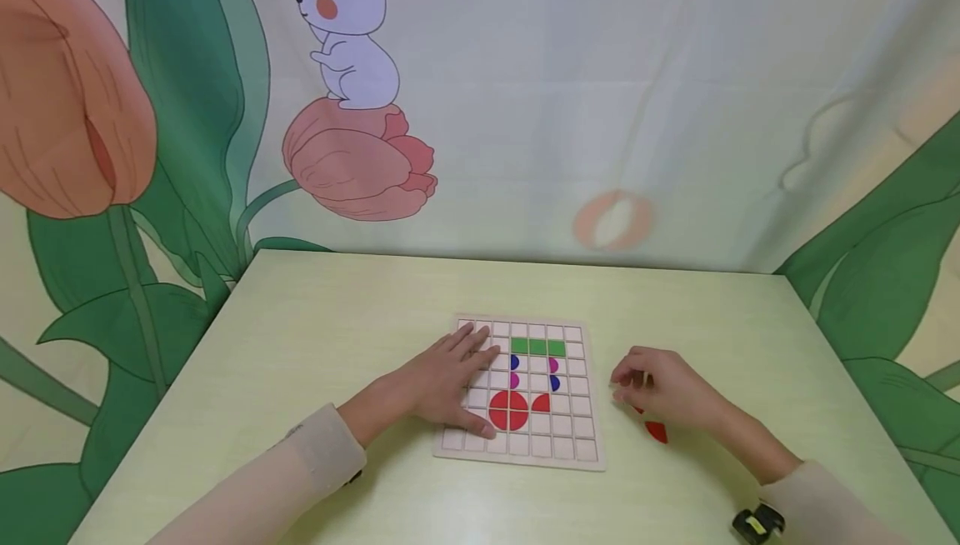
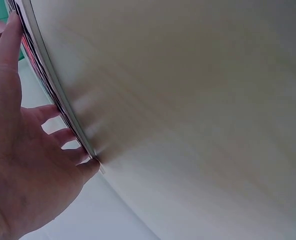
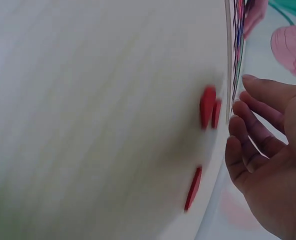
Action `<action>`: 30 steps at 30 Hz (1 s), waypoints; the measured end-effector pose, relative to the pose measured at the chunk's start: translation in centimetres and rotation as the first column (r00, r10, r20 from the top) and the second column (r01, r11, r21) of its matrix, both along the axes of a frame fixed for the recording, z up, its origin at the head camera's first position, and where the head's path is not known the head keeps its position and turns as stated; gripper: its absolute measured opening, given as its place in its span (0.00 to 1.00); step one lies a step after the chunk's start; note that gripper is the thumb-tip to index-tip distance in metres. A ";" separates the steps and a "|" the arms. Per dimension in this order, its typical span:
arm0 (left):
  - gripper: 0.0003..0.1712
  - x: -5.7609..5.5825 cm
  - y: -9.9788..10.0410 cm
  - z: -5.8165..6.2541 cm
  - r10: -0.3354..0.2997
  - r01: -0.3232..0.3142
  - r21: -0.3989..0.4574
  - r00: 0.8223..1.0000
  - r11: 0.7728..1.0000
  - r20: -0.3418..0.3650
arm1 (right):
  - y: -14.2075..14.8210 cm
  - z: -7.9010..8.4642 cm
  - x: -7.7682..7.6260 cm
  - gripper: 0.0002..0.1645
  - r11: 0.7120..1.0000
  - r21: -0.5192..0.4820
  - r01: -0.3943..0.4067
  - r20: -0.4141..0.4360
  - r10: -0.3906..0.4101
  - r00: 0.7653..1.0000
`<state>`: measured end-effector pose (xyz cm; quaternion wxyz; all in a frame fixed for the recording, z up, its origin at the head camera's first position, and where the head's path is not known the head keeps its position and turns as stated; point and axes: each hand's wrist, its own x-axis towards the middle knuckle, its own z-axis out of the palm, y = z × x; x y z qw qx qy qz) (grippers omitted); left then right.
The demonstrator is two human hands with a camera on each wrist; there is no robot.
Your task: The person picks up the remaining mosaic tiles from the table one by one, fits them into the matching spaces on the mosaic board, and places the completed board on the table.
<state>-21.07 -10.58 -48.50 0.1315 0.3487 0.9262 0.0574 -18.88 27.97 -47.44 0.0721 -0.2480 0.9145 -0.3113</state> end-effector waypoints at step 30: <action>0.72 0.2 0.2 0.4 0.005 -0.006 -0.025 1.000 1.000 -0.002 | -7.9 -0.5 -2.1 0.05 0.993 0.093 0.075 -0.124 -0.064 0.990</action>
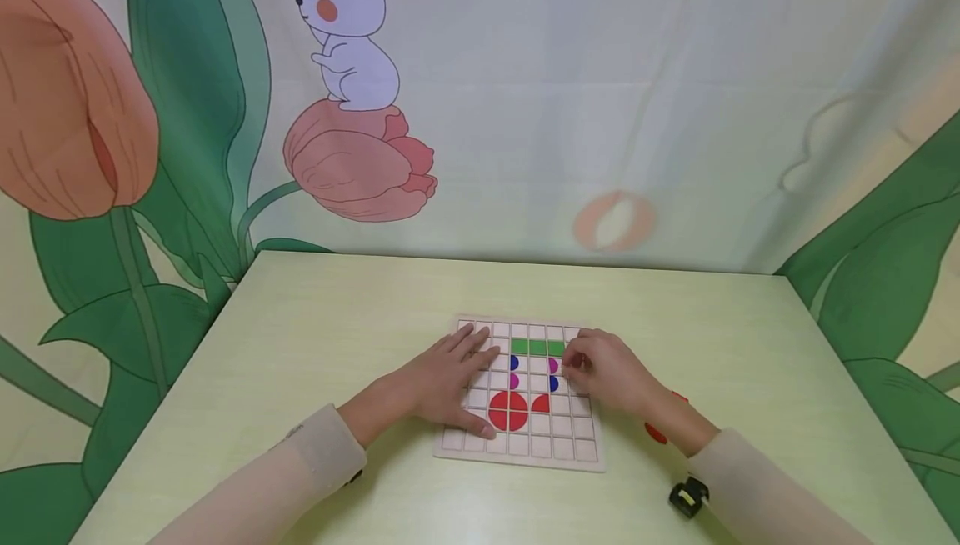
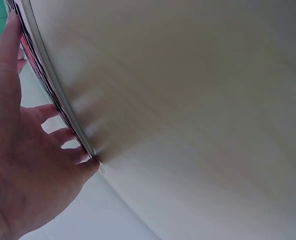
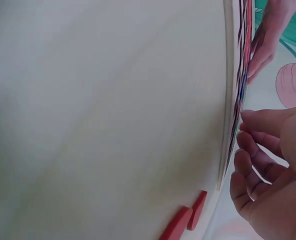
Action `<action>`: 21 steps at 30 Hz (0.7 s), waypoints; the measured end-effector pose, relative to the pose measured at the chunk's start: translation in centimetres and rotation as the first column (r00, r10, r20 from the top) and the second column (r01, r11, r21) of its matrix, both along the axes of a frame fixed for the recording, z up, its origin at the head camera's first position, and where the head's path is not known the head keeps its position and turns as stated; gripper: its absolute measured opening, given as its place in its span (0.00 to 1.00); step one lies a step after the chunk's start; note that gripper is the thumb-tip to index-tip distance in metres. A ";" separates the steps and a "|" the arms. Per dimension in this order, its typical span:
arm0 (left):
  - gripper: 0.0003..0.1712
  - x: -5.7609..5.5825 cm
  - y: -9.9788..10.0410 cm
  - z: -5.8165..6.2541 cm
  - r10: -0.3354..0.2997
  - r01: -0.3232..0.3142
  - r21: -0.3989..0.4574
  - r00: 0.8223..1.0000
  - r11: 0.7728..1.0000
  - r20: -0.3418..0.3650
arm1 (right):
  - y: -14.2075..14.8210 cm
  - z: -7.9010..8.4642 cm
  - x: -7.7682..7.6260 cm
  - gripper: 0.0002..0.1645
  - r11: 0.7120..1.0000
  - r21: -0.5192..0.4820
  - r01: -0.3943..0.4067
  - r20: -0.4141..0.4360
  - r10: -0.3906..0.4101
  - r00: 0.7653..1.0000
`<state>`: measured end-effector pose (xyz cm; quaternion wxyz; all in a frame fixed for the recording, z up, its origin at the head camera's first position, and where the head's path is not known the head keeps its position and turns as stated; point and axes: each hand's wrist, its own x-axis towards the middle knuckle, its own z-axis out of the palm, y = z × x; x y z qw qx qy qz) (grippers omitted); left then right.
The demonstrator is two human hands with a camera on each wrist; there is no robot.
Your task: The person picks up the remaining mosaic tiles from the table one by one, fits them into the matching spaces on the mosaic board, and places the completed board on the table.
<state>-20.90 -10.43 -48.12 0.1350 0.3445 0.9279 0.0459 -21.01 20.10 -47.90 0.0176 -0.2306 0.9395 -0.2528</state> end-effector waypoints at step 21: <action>0.72 -0.1 0.2 -0.1 -0.001 0.001 0.014 1.000 1.000 0.004 | 6.6 3.8 0.5 0.09 0.992 0.098 -0.085 0.186 0.066 0.980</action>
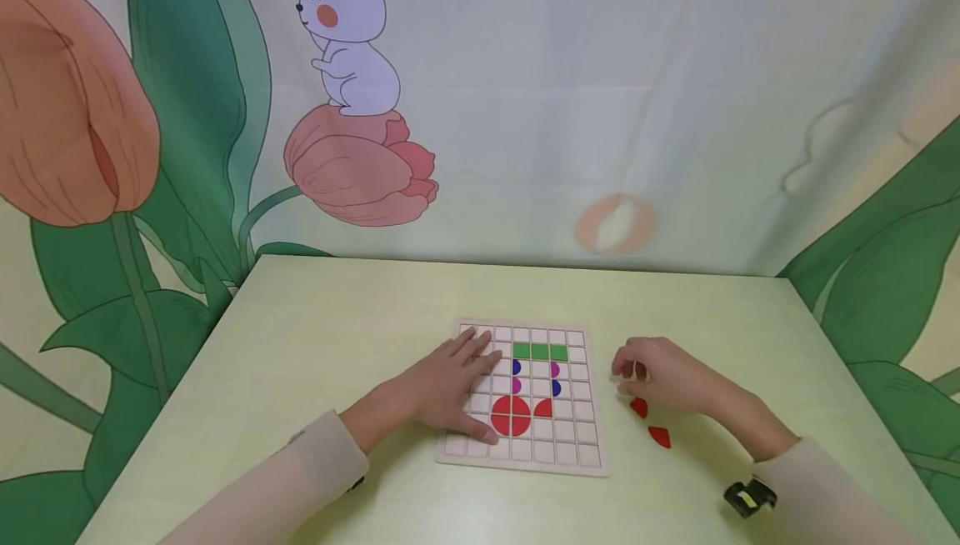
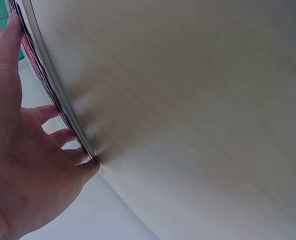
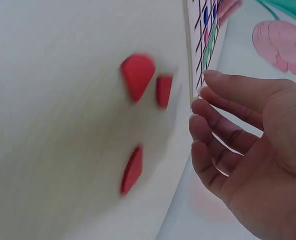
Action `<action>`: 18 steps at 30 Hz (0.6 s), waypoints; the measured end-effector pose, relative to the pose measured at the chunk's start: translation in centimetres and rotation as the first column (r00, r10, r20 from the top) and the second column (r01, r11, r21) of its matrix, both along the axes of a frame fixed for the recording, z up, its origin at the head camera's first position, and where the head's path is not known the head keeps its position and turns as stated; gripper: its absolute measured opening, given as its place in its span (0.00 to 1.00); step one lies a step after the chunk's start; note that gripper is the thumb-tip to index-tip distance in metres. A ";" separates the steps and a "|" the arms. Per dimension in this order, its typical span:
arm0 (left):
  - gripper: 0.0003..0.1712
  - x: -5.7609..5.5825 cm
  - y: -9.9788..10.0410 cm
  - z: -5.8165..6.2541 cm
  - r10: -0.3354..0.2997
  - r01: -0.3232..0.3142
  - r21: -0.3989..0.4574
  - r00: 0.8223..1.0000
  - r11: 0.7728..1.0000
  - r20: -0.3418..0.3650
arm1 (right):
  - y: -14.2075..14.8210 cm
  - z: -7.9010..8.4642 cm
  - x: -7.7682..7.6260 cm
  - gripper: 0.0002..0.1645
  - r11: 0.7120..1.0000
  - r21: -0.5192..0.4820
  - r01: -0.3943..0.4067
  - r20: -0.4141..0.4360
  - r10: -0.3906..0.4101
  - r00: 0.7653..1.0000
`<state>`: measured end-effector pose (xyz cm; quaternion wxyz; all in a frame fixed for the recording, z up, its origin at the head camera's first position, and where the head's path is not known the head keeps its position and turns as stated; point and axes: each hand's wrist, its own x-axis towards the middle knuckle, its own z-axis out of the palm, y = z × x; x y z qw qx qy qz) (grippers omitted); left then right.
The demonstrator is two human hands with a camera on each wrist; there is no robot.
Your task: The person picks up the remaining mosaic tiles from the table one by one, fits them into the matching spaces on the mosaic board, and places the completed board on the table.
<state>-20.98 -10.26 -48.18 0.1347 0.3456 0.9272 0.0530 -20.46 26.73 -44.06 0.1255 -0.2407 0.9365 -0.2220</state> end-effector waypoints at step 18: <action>0.72 0.0 0.0 0.3 -0.004 0.004 -0.004 1.000 1.000 -0.001 | 3.2 -2.2 2.8 0.12 0.997 -0.051 0.054 -0.045 -0.056 0.997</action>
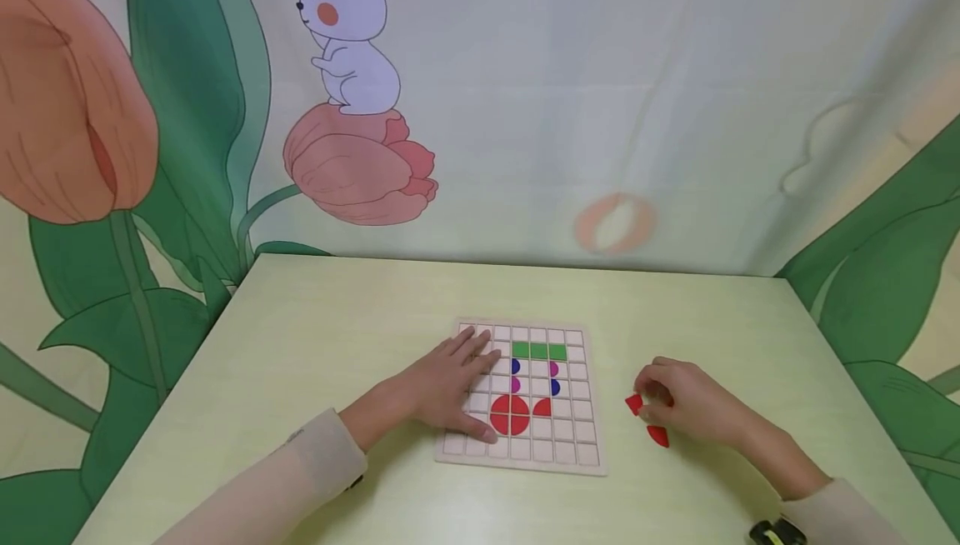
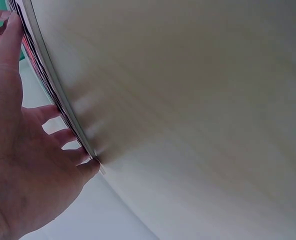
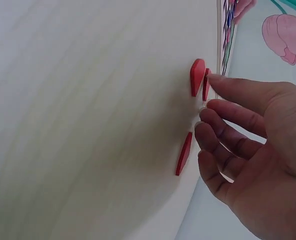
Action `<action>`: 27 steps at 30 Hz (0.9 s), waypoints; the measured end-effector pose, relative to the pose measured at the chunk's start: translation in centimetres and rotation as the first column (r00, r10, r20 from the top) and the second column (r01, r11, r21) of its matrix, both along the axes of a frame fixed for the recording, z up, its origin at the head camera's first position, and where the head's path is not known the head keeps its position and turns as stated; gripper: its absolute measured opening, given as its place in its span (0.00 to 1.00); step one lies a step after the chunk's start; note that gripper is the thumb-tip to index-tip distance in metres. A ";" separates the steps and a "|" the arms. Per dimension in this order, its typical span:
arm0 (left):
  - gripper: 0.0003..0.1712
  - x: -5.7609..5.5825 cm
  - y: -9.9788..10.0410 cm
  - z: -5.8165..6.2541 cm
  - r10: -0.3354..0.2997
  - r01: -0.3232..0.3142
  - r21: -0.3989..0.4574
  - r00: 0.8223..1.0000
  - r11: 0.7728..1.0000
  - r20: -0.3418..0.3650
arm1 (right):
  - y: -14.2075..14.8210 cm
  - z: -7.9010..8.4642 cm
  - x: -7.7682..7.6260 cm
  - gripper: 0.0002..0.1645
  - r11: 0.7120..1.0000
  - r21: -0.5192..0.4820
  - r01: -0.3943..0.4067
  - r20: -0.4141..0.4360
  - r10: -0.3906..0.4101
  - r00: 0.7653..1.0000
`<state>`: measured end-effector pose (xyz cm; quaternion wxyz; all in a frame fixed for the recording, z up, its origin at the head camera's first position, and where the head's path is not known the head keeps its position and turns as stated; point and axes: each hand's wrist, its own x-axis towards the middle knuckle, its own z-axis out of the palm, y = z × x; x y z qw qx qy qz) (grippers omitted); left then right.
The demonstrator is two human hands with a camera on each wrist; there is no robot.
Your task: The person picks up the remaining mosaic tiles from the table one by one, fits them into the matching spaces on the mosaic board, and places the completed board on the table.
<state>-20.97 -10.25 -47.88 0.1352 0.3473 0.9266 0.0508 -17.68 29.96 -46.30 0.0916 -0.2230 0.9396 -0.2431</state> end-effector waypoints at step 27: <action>0.72 -0.1 0.0 -0.4 0.002 -0.002 0.003 1.000 1.000 -0.006 | -0.3 -0.1 -0.6 0.10 0.978 -0.190 -0.085 0.135 0.112 0.985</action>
